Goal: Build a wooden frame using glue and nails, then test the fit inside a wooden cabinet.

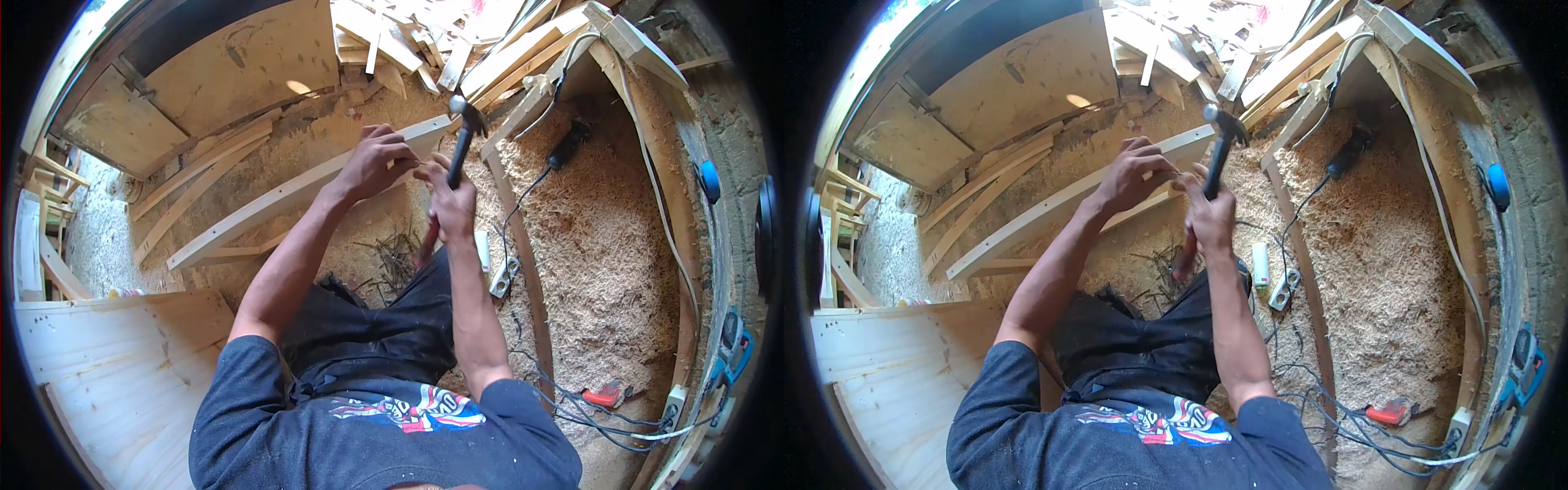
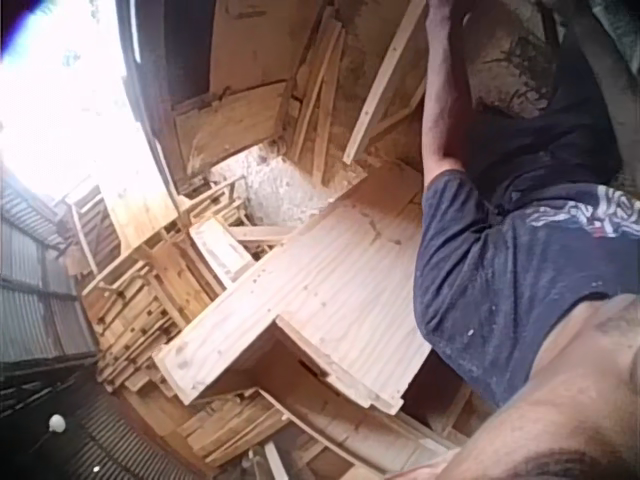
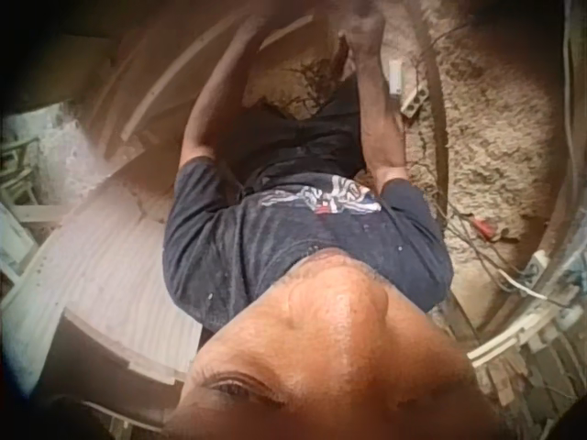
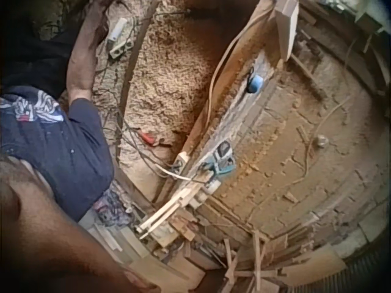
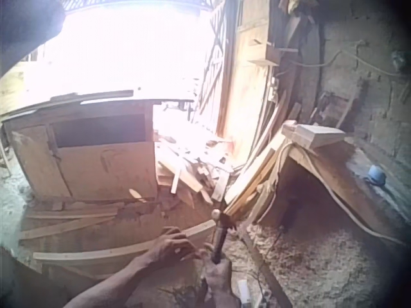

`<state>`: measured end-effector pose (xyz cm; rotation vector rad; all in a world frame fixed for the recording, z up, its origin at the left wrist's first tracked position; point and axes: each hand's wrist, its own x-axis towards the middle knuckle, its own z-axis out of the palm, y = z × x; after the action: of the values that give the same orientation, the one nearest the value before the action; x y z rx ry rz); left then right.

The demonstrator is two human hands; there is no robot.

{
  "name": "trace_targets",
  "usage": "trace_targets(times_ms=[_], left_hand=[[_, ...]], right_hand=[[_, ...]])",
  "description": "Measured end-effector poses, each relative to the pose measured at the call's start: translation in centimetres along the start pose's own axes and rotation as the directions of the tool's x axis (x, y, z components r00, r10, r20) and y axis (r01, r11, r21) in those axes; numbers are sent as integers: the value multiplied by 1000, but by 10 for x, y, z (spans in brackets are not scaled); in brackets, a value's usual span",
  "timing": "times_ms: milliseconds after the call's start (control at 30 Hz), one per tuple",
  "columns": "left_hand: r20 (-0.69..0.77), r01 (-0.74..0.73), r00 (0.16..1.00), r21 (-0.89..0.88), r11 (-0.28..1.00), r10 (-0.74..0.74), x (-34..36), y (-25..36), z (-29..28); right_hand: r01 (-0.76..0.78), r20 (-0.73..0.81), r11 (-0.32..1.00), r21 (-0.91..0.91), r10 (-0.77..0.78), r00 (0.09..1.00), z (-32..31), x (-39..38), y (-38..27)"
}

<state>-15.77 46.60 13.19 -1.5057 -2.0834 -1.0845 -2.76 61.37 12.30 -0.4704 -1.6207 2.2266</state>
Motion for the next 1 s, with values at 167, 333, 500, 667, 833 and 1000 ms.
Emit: trace_targets(times_ms=[167,333,500,667,833,1000], left_hand=[[168,-100,982,94,991,83,-14,2,2],[146,-66,989,249,966,30,16,-9,9],[376,82,901,345,935,-217,81,-56,37],[482,-22,866,308,951,-136,98,-66,45],[462,-57,881,325,944,-105,98,-65,43],[343,63,921,339,939,-185,82,-50,24]], right_hand=[[78,-78,987,-137,-89,993,0,3,39],[-195,-340,970,-147,136,930,-23,-44,154],[-596,-358,801,-60,540,762,11,-109,283],[-702,-376,636,-321,595,710,-4,-152,375],[-863,-444,376,-337,745,498,-1,-131,363],[-772,-615,398,-495,467,635,2,-133,334]])
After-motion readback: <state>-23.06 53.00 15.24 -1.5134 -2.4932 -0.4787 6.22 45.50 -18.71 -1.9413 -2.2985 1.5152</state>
